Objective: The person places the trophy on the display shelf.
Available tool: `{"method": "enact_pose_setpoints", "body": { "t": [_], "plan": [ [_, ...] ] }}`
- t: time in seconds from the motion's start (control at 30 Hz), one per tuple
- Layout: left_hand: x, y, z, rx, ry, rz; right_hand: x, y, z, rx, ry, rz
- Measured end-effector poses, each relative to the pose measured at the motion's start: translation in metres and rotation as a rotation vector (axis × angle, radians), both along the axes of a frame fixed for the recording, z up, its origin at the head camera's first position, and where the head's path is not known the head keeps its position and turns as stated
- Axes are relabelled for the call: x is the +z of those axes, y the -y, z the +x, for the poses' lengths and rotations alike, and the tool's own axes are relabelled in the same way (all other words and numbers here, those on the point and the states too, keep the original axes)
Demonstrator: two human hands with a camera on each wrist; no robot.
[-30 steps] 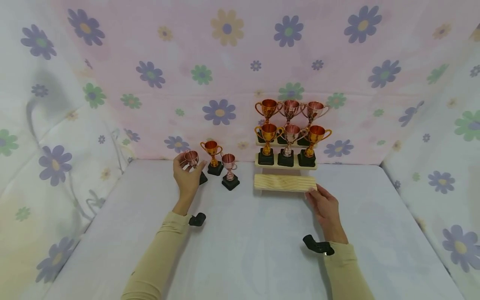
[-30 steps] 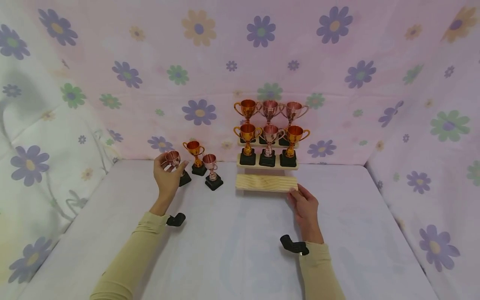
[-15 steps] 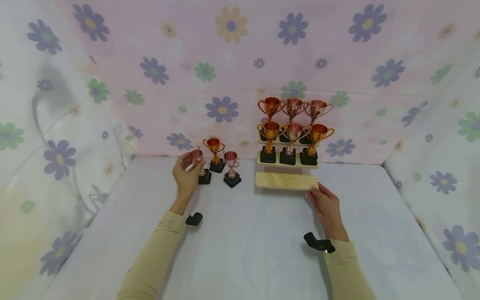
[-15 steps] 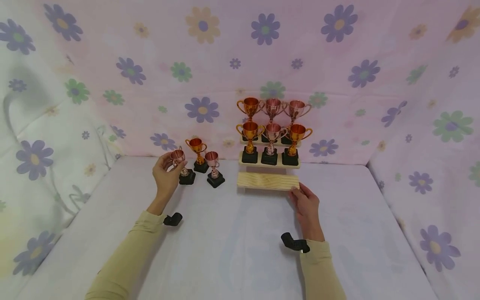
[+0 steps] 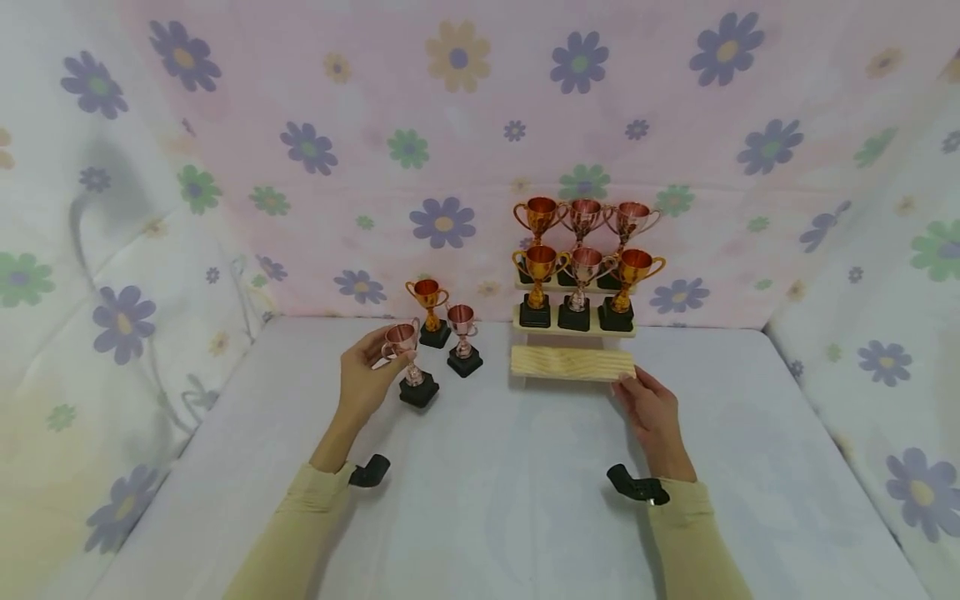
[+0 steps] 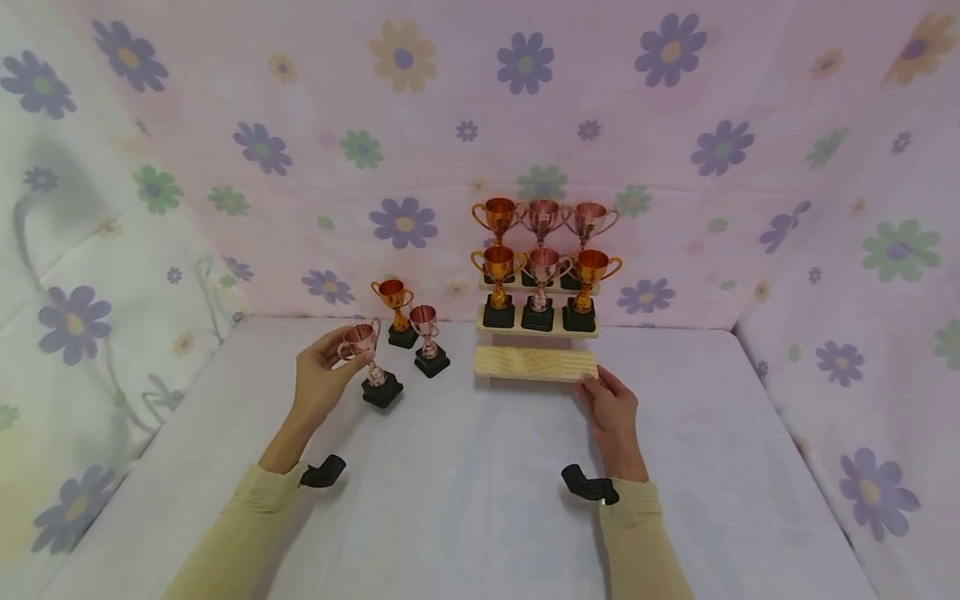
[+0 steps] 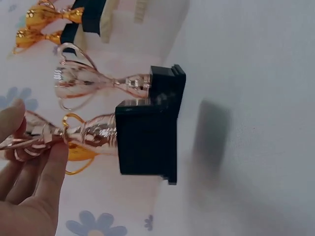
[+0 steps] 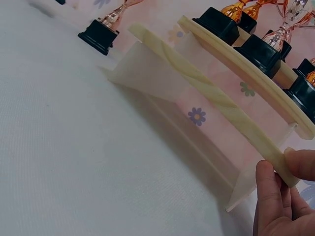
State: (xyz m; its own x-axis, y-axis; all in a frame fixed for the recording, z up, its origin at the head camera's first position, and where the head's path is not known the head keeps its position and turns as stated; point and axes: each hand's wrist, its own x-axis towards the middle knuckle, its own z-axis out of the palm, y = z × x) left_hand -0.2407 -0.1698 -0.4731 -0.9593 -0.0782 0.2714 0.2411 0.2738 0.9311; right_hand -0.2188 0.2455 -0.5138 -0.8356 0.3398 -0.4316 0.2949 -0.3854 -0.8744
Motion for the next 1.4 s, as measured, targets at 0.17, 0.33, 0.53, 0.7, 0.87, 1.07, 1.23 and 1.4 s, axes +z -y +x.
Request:
{"method": "enact_pose_setpoints", "body": {
  "t": [0.17,0.33,0.53,0.7,0.87,1.07,1.23,1.4],
  "plan": [
    [0.008,-0.003,0.021,-0.143,0.031,-0.056,-0.001,0.001,0.0,-0.001,0.007,0.01],
    [0.011,-0.022,0.035,-0.359,0.052,-0.077,-0.001,0.001,0.0,0.002,0.007,0.024],
    [0.013,-0.073,0.043,-0.557,0.04,-0.115,-0.002,0.001,0.0,0.002,-0.001,0.013],
    [0.018,-0.121,0.041,-0.645,0.011,-0.094,-0.001,0.0,0.0,0.003,0.001,-0.002],
    [0.024,-0.159,0.029,-0.621,-0.072,-0.104,0.0,0.0,0.0,0.003,0.004,-0.004],
    [0.029,-0.187,0.003,-0.498,-0.188,-0.073,0.0,-0.002,0.001,0.015,-0.007,-0.004],
    [0.026,-0.199,-0.016,-0.476,-0.227,-0.053,0.0,-0.002,0.001,0.018,-0.01,-0.016],
    [0.021,-0.206,-0.028,-0.487,-0.242,-0.016,-0.001,-0.001,0.001,0.021,0.002,-0.02]
  ]
}}
